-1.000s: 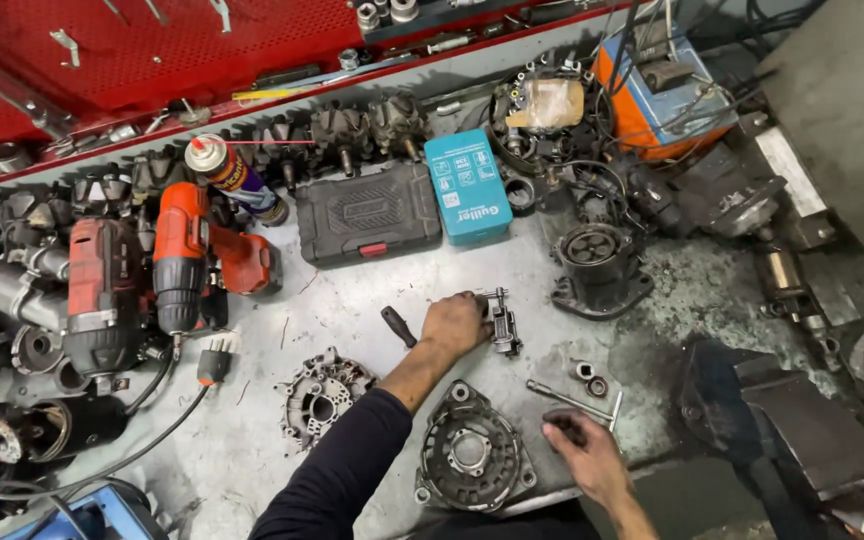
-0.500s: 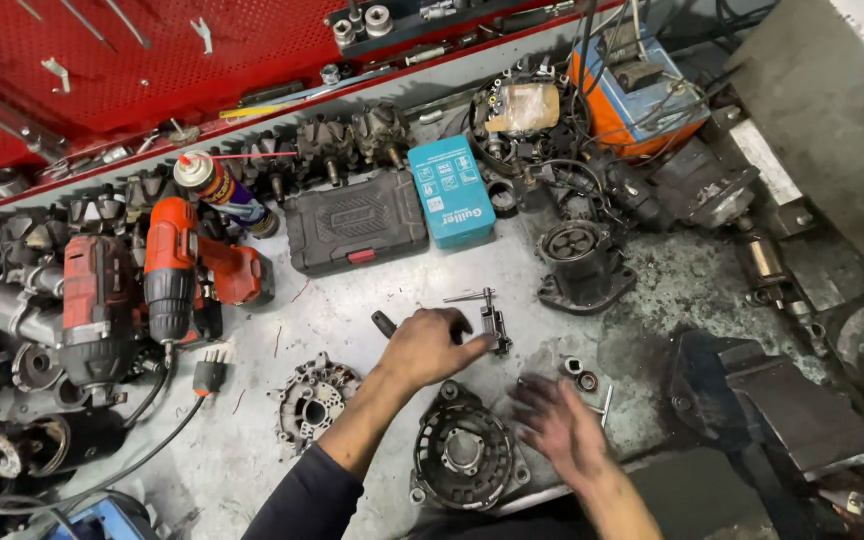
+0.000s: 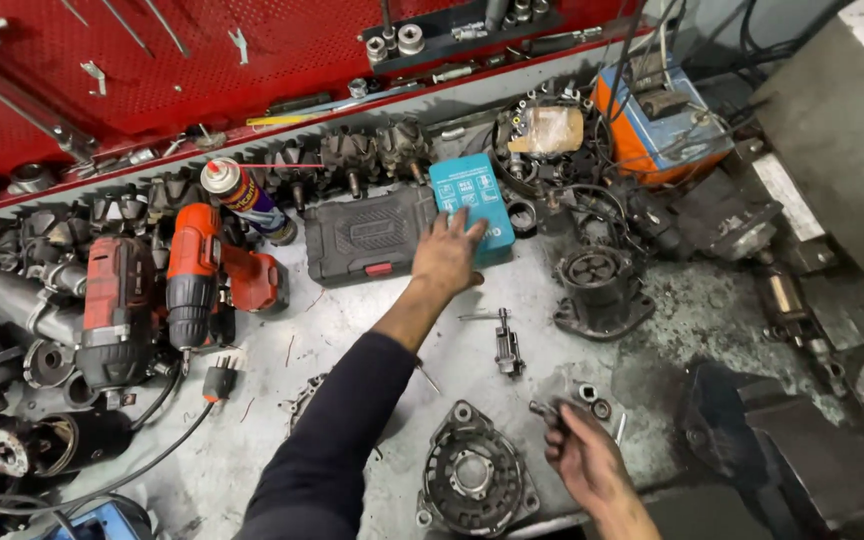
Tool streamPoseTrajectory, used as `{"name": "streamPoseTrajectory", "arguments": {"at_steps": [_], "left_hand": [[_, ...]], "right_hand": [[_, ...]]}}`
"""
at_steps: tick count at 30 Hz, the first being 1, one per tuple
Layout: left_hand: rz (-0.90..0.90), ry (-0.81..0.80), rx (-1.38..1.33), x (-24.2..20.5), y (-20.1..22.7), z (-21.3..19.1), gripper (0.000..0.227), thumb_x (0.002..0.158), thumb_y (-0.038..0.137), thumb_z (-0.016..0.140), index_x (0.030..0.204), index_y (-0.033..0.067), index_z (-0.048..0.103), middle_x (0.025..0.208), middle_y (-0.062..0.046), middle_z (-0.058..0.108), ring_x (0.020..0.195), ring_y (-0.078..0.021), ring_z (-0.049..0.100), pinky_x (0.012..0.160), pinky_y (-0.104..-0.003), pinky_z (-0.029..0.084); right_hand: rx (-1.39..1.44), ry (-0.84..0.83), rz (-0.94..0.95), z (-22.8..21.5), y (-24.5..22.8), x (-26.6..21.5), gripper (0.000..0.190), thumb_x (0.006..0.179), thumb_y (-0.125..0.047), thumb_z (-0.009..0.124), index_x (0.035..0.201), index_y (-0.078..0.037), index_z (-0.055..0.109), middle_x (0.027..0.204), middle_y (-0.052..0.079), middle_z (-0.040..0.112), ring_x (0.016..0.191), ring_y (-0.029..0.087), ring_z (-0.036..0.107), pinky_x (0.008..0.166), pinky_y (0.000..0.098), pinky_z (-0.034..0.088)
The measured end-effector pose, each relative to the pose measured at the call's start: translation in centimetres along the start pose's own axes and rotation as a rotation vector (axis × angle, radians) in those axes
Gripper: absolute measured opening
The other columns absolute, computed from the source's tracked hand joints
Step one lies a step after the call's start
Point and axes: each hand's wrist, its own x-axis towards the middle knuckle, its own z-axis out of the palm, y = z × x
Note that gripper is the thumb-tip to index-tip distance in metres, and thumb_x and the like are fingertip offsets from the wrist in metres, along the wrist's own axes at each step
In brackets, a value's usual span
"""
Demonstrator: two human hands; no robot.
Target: The person assembles a small cylindrical mechanical component using a T-handle wrench and a socket wrench. They tighten bolts on the component, place it on a workbench, and then pick up a small metal ring.
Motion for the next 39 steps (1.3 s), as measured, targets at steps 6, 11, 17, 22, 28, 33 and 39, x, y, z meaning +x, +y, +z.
{"name": "streamPoseTrajectory", "arguments": {"at_steps": [6, 11, 17, 22, 28, 33, 39], "left_hand": [[0.196, 0.030, 0.360, 8.5, -0.3, 2.0, 0.089, 0.086, 0.022, 0.079, 0.157, 0.0419, 0.028, 0.166, -0.010, 0.011, 0.148, -0.0468, 0.024, 0.113, -0.068, 0.028], [0.221, -0.262, 0.379, 9.7, 0.0, 1.2, 0.101, 0.077, 0.009, 0.081, 0.159, 0.0420, 0.031, 0.171, -0.013, 0.014, 0.147, -0.0563, 0.026, 0.109, -0.057, 0.045], [0.319, -0.268, 0.384, 7.8, 1.4, -3.5, 0.105, 0.069, 0.012, 0.084, 0.160, 0.0343, 0.035, 0.163, -0.023, 0.036, 0.133, -0.0386, 0.058, 0.116, -0.051, 0.044], [0.297, -0.270, 0.364, 8.7, 1.0, -1.4, 0.106, 0.073, 0.013, 0.084, 0.160, 0.0380, 0.029, 0.165, -0.021, 0.027, 0.135, -0.0442, 0.052, 0.116, -0.051, 0.040], [0.299, -0.180, 0.410, 9.2, 0.4, 1.9, 0.091, 0.087, 0.008, 0.071, 0.160, 0.0387, 0.026, 0.167, -0.018, 0.018, 0.138, -0.0581, 0.038, 0.112, -0.054, 0.039], [0.348, -0.150, 0.440, 9.2, -0.1, 1.1, 0.087, 0.087, 0.005, 0.067, 0.159, 0.0378, 0.030, 0.164, -0.020, 0.025, 0.132, -0.0520, 0.049, 0.114, -0.054, 0.038], [0.365, -0.093, 0.263, 8.5, -0.2, -2.0, 0.078, 0.088, 0.005, 0.062, 0.156, 0.0357, 0.040, 0.138, -0.017, 0.061, 0.112, -0.0376, 0.068, 0.093, -0.047, 0.057]], "right_hand": [[0.066, 0.093, 0.110, -10.4, 3.5, 0.7, 0.022, 0.093, -0.029, 0.064, 0.110, -0.014, 0.062, 0.090, 0.002, 0.060, 0.071, 0.015, 0.050, 0.060, 0.0322, 0.041], [0.057, 0.111, 0.159, -13.3, 4.7, 0.8, 0.032, 0.092, -0.024, 0.060, 0.122, -0.014, 0.062, 0.090, 0.005, 0.057, 0.069, 0.017, 0.048, 0.060, 0.0357, 0.039], [-0.105, -0.102, 0.123, -4.1, -0.1, -0.7, 0.037, 0.090, -0.016, 0.058, 0.123, 0.000, 0.062, 0.088, 0.007, 0.059, 0.071, 0.019, 0.052, 0.063, 0.0366, 0.043], [-0.176, -0.236, -0.047, -1.0, -2.8, 2.7, 0.027, 0.095, -0.027, 0.056, 0.099, -0.001, 0.062, 0.075, 0.007, 0.057, 0.062, 0.020, 0.049, 0.058, 0.0358, 0.043], [-0.239, -0.211, -0.214, 3.4, -5.5, 8.0, 0.027, 0.099, -0.034, 0.058, 0.087, -0.011, 0.054, 0.074, 0.002, 0.054, 0.063, 0.016, 0.048, 0.057, 0.0341, 0.043], [-0.875, 0.204, -0.453, 11.9, -7.1, 12.8, 0.034, 0.086, -0.029, 0.078, 0.099, -0.004, 0.061, 0.081, 0.009, 0.066, 0.069, 0.023, 0.056, 0.062, 0.0415, 0.046], [-1.300, 0.403, -0.842, 18.3, -6.2, 18.9, 0.092, 0.068, -0.044, 0.093, 0.126, 0.006, 0.041, 0.111, 0.023, 0.064, 0.099, 0.039, 0.066, 0.086, 0.0476, 0.054]]}}
